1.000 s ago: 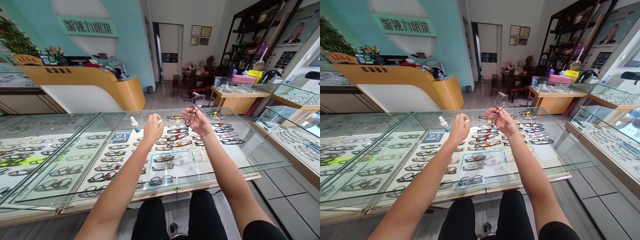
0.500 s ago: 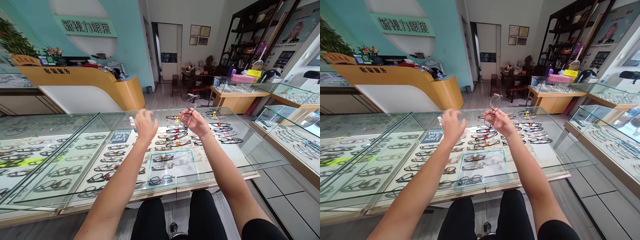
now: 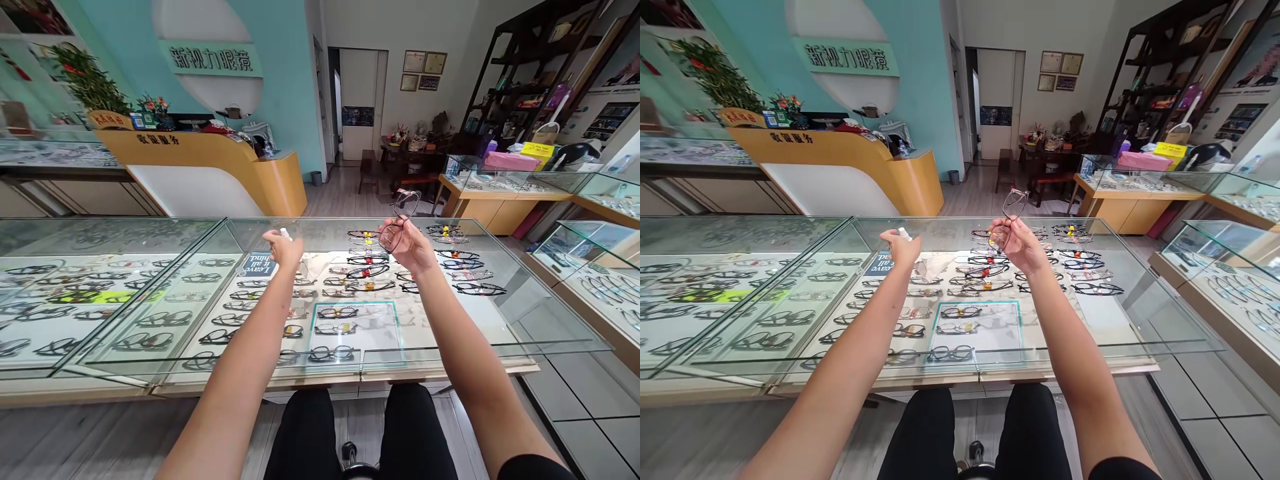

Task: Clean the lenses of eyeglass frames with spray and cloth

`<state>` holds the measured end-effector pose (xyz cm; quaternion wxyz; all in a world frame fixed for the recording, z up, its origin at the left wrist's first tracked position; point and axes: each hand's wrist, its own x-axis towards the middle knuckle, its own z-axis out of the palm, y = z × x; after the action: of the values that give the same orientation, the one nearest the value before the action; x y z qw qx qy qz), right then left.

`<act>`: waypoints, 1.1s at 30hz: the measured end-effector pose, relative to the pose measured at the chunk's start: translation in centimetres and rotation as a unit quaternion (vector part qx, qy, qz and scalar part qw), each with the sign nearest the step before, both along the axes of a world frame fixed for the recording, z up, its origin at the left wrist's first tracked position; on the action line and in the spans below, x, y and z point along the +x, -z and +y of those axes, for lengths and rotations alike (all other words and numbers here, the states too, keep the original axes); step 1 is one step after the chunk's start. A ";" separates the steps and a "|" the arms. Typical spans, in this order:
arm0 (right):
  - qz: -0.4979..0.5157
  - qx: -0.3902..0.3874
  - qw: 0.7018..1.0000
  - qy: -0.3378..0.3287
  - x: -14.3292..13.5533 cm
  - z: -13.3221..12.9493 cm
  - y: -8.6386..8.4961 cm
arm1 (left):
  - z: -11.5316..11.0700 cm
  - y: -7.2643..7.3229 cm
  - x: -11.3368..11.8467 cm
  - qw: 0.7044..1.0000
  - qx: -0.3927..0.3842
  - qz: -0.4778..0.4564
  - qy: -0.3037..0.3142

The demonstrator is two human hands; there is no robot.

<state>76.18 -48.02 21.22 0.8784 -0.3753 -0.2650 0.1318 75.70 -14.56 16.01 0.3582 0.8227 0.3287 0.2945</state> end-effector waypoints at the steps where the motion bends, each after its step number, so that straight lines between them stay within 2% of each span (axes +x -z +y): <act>1: 0.000 0.001 1.000 -0.002 0.0 0.0 0.0 | 0.3 0.3 0.2 1.000 -0.022 0.005 -0.005; 3: 0.003 -0.002 1.000 0.000 0.0 0.0 0.0 | 0.7 0.8 0.6 0.997 -0.068 0.011 -0.028; 7: 0.003 -0.009 1.000 0.007 0.0 0.0 0.1 | 0.9 1.2 1.0 0.993 -0.111 0.015 -0.033; 11: -0.007 -0.005 1.000 -0.006 0.1 0.1 0.1 | 0.4 1.0 0.8 0.992 -0.119 0.005 -0.029; 15: 0.000 -0.014 1.000 -0.001 0.1 0.1 0.2 | -0.3 0.1 -0.1 0.995 -0.097 -0.027 -0.017; 19: 0.004 -0.016 1.000 -0.008 0.0 0.1 0.2 | -1.3 -1.2 -0.9 0.994 -0.047 -0.090 0.026; 22: -0.004 -0.013 1.000 -0.013 -0.2 0.2 0.1 | -2.8 -2.2 -1.0 0.978 -0.058 -0.169 0.109; 24: -0.010 -0.018 1.000 -0.008 -0.2 0.2 0.1 | -4.2 -2.8 -1.1 0.948 -0.116 -0.219 0.198; 26: -0.014 -0.038 0.999 0.000 -0.3 0.4 0.0 | -5.6 -3.5 -1.6 0.901 -0.199 -0.231 0.308; 29: -0.027 -0.076 0.997 0.011 -0.6 0.6 -0.2 | -7.5 -4.6 -3.2 0.798 -0.324 -0.188 0.472; 31: -0.041 -0.095 0.995 0.012 -0.9 0.8 -0.3 | -8.2 -5.2 -4.4 0.743 -0.369 -0.136 0.542; 33: -0.051 -0.107 0.993 0.006 -1.1 1.1 -0.3 | -8.4 -5.7 -5.2 0.715 -0.386 -0.096 0.575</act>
<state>75.06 -46.89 21.52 0.8193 -0.4753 -0.2910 0.1349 70.46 -23.00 21.74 0.7744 0.6108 -0.1592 -0.0432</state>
